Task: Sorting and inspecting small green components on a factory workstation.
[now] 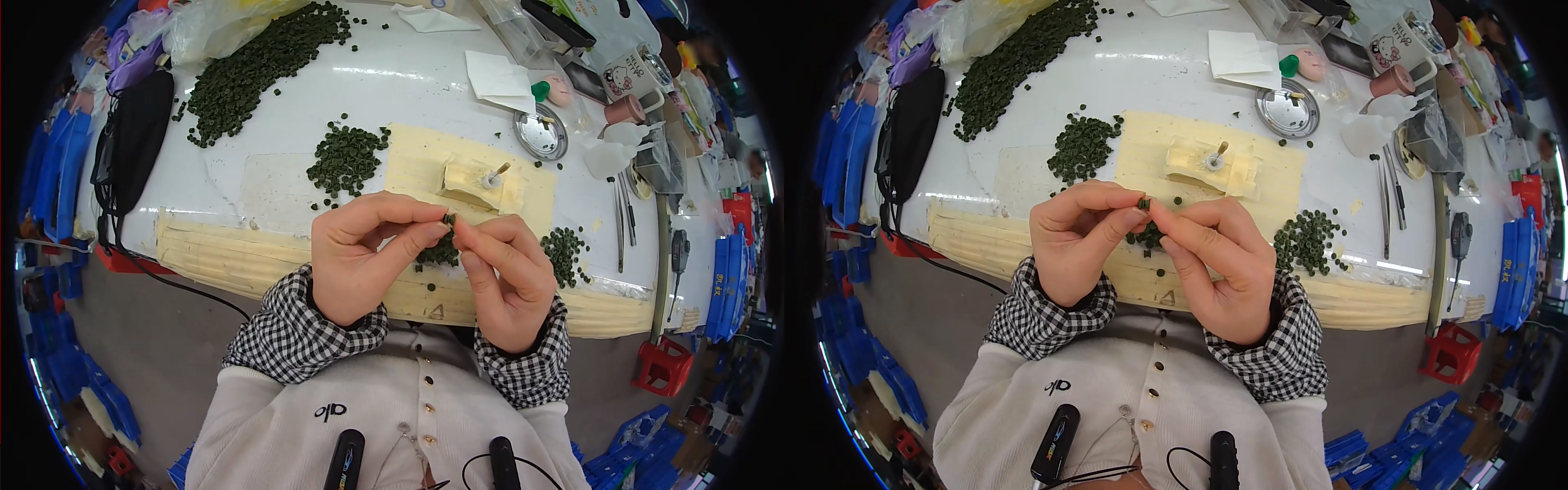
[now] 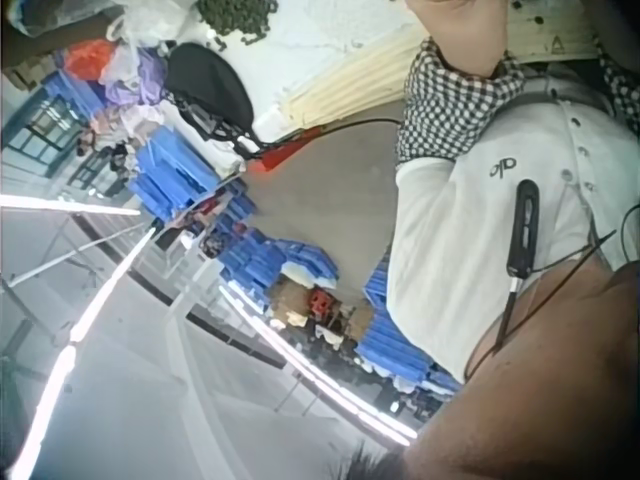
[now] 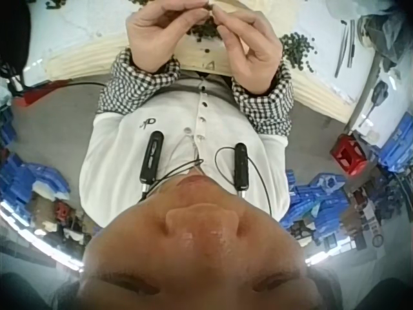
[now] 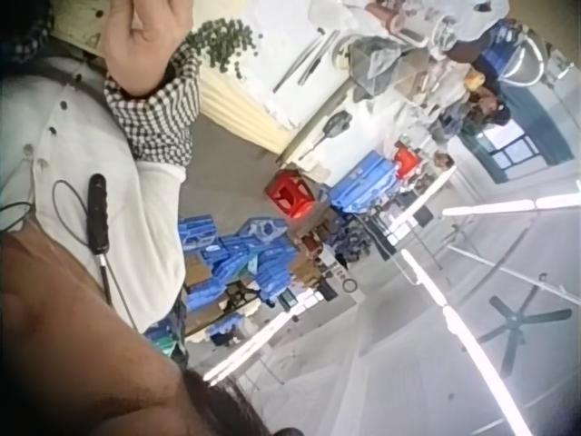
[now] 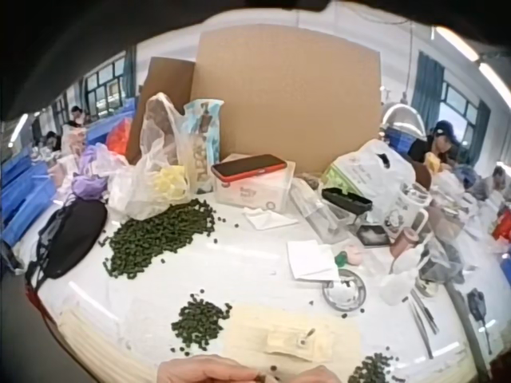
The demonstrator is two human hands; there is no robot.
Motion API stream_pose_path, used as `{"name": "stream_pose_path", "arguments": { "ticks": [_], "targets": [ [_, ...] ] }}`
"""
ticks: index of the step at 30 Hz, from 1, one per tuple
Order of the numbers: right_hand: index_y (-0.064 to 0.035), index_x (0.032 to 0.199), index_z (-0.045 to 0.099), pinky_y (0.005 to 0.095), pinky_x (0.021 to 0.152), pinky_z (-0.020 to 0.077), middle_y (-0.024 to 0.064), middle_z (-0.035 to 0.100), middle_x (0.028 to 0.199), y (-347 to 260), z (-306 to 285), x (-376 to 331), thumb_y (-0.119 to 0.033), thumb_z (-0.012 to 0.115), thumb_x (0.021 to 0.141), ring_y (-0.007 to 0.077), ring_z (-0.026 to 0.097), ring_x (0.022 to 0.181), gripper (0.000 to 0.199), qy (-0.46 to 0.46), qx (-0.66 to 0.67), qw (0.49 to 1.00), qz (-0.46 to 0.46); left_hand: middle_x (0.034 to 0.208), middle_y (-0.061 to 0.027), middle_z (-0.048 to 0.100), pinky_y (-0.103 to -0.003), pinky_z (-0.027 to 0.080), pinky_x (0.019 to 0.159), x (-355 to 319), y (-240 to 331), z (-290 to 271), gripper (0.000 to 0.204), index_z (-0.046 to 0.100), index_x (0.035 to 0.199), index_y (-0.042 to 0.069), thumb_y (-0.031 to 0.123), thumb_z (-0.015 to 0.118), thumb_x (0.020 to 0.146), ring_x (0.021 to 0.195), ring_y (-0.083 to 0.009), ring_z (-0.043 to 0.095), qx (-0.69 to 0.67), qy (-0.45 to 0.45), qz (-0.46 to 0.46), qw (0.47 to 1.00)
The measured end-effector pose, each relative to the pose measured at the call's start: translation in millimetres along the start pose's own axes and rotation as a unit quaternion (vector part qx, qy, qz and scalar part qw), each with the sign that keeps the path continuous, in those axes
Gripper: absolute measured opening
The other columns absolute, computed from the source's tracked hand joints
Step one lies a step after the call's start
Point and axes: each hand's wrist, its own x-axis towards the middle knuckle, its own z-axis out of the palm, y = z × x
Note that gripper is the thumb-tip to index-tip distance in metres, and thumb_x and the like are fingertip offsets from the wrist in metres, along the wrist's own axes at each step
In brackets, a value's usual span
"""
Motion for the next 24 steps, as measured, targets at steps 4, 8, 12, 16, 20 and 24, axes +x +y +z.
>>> {"name": "stream_pose_path", "arguments": {
  "ticks": [4,8,12,16,20,24],
  "targets": [
    [-0.0029,0.115,0.067,0.0262,0.068,0.0469,0.0084,0.061,0.09,0.0,-1.3,0.6,0.007,0.065,0.081,0.019,0.057,0.078,0.035,-0.002,-0.014,1.0,-0.006,0.097,-0.0117,0.068,-0.025,0.052,0.076,0.4,0.5,-0.5,0.016,0.068,0.1,-0.004,-0.008,0.066,0.084,0.089,-0.0148,0.064,0.032,-0.004,0.019,0.999],
    [-0.0035,0.115,0.068,0.027,0.067,0.0472,0.0083,0.062,0.091,-1.6,-4.7,1.8,0.008,0.066,0.08,0.0199,0.057,0.077,0.036,-0.014,-0.049,0.999,-0.015,0.093,-0.0101,0.069,-0.023,0.051,0.073,0.6,1.0,-1.4,0.015,0.069,0.097,-0.003,-0.007,0.067,0.083,0.085,-0.0131,0.064,0.069,-0.006,0.026,0.997],
    [-0.0035,0.115,0.068,0.0272,0.067,0.0478,0.0085,0.062,0.092,-2.0,-5.5,1.4,0.008,0.066,0.08,0.0201,0.058,0.077,0.036,-0.019,-0.068,0.997,-0.017,0.09,-0.0085,0.07,-0.022,0.05,0.071,1.0,0.7,0.0,0.014,0.07,0.096,-0.002,-0.006,0.068,0.082,0.082,-0.0121,0.064,0.098,-0.002,0.038,0.994],
    [-0.003,0.115,0.067,0.0256,0.066,0.0486,0.009,0.062,0.093,-1.0,-3.7,0.5,0.008,0.065,0.082,0.0187,0.06,0.077,0.035,-0.012,-0.054,0.998,-0.014,0.093,-0.0092,0.069,-0.022,0.051,0.072,0.4,-0.9,0.8,0.014,0.069,0.098,-0.003,-0.004,0.068,0.084,0.083,-0.0118,0.064,0.053,0.006,0.005,0.999],
    [-0.0023,0.116,0.067,0.0236,0.066,0.0488,0.0094,0.062,0.093,-1.1,-1.4,0.4,0.008,0.064,0.083,0.0166,0.06,0.077,0.034,-0.002,-0.03,1.0,-0.007,0.092,-0.0105,0.068,-0.024,0.053,0.074,1.1,0.2,4.2,0.014,0.067,0.099,-0.004,-0.007,0.065,0.085,0.083,-0.0132,0.065,0.002,0.016,-0.015,1.0],
    [-0.0018,0.116,0.066,0.0231,0.067,0.0487,0.0094,0.062,0.093,-1.7,-1.1,0.6,0.008,0.064,0.083,0.0157,0.06,0.077,0.034,-0.002,-0.015,1.0,0.002,0.091,-0.0109,0.068,-0.025,0.054,0.074,0.7,1.3,4.7,0.014,0.066,0.099,-0.005,-0.008,0.064,0.086,0.082,-0.0139,0.065,-0.006,0.024,-0.021,0.999]
  ]
}}
